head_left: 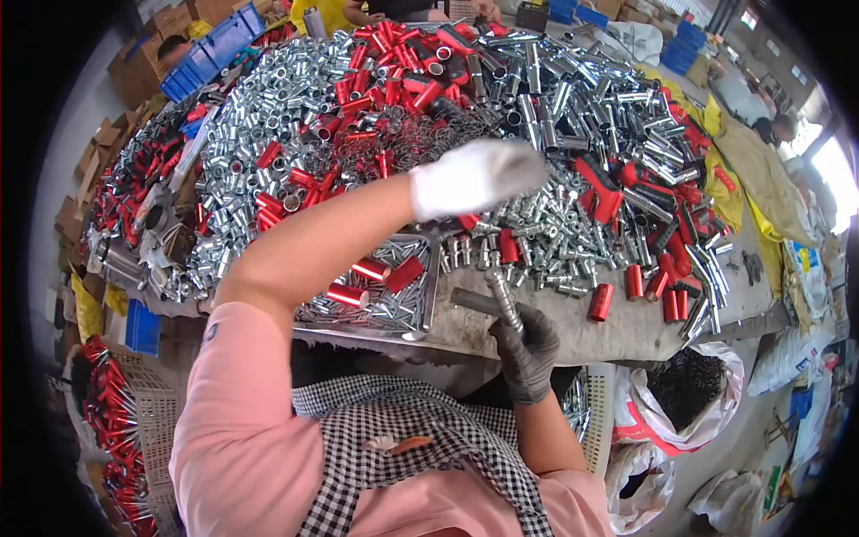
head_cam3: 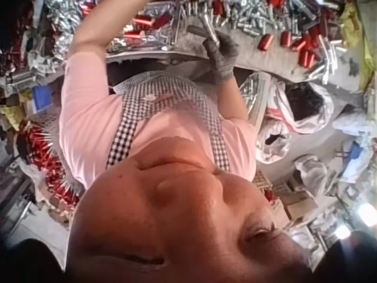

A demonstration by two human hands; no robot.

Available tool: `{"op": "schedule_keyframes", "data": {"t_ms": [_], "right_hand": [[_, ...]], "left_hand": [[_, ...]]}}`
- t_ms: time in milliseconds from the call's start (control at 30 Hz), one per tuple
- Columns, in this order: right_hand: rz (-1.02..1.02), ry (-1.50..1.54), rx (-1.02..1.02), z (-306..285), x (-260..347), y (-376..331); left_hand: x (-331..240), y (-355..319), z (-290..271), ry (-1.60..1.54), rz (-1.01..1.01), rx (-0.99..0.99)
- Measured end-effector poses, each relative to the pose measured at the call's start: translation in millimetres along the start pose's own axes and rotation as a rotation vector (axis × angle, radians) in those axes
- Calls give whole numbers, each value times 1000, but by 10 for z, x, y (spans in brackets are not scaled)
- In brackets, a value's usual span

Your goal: The recorder is assembling and inspecting T-shaped metal pipes, inserting components and using hand tools to secure parts.

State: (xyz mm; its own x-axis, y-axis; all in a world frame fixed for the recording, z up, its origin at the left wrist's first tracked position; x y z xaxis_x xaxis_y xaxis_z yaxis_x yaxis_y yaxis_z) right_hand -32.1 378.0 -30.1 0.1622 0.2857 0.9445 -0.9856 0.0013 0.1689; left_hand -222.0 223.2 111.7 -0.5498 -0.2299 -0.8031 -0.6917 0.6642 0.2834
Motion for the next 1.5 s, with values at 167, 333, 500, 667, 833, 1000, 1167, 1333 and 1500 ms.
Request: {"op": "schedule_keyframes", "data": {"t_ms": [167,333,500,667,833,1000,1167,1333,1500], "right_hand": [[50,15,-80,-38,149,-75],[89,-52,-134,-83,198,-231],[114,41,-111,-103,217,-323],[117,11,-73,35,62,-315],[126,-92,-4,286,5,-294],[99,-155,108,540,-59,-354],[76,-291,138,638,-195,-388],[-27,-602,196,808,33,-369],[-147,-678,213,936,79,-373]], "left_hand": [[421,937,212,706,-442,-83],[1253,1322,345,797,-569,-90],[646,988,-192,644,-415,-166],[127,-273,-330,-950,-189,-287],[-188,-1338,-137,-989,-252,-441],[5,-2009,-103,-1192,-281,-577],[-111,-2358,-242,-1198,-196,-679],[-209,-2618,-288,-992,-150,-888],[-161,-2795,-45,-943,-237,-880]]}}
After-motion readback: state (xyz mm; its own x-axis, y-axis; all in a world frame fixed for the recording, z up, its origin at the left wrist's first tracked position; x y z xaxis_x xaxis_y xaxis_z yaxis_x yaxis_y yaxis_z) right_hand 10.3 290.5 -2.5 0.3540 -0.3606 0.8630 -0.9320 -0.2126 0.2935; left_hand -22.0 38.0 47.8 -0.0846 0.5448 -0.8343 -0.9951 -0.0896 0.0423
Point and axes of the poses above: each hand's wrist, its own y-axis towards the middle knuckle, its own z-axis out of the palm, x = y × z, the point moved 1 cm from there along y, towards the middle knuckle, and after that the axes turned 3 degrees about -y, right-handed, at the moved point
